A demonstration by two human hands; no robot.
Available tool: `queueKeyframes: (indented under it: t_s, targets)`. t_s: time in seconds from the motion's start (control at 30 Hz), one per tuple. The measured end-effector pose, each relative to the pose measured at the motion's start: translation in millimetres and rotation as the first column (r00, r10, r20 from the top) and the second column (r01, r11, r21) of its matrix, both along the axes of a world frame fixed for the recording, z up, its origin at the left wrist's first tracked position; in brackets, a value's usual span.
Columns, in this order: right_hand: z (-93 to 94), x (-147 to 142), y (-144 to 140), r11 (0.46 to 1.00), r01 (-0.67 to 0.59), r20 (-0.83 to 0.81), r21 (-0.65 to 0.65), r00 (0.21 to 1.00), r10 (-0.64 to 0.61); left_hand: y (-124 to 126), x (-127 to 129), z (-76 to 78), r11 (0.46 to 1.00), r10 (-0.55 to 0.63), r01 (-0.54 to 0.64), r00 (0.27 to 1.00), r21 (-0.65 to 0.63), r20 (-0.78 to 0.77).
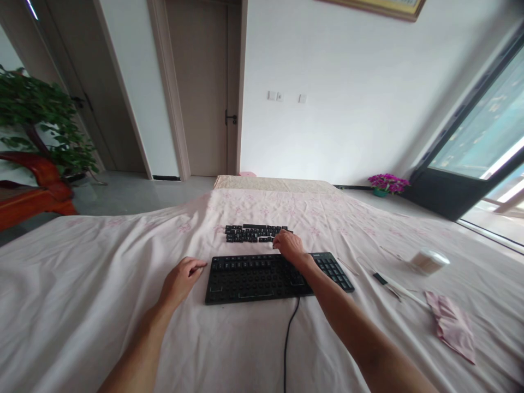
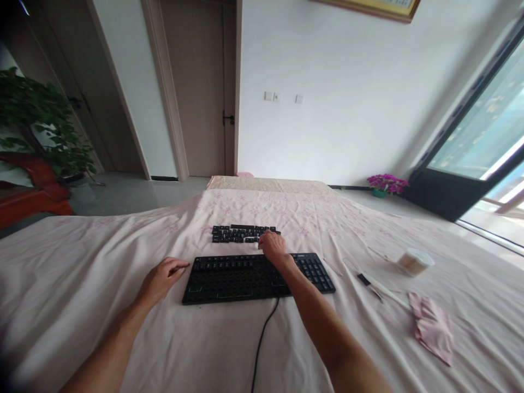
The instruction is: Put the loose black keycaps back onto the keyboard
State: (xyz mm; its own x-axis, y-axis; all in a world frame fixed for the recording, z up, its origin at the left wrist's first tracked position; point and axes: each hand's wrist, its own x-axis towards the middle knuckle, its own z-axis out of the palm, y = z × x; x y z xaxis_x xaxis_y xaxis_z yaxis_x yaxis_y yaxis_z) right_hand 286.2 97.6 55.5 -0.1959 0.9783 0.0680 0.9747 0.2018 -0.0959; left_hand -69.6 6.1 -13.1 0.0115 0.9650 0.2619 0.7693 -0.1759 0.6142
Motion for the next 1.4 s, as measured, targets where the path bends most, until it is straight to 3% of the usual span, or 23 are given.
queueKeyframes:
  t_s: [0.57, 0.87, 1.03, 1.4]
  targets:
    - [-3.1, -3, -3, 0.998, 0.010, -0.020, -0.056, 1.000, -0.011, 0, -1, -1.4, 1.000, -0.005, 0.005, 0.999, 0.006, -0.037]
    - [-7.9, 9, -48, 0.991, -0.010, -0.271, 0.135, 0.962, 0.047, 0, -1, -1.3, 1.000, -0.015, 0.015, 1.000, 0.004, -0.021]
    - [-18.9, 24, -74, 0.989, -0.001, -0.328, 0.147, 0.943, 0.050, 0, -2, -2.3, 1.000, -0.018, 0.018, 1.000, 0.001, -0.019]
    - [-26.9, 21, -77, 0.989, -0.042, -0.339, 0.141, 0.937, 0.088, 1, -3, -4.1, 1.000, -0.020, 0.020, 1.000, -0.016, -0.008]
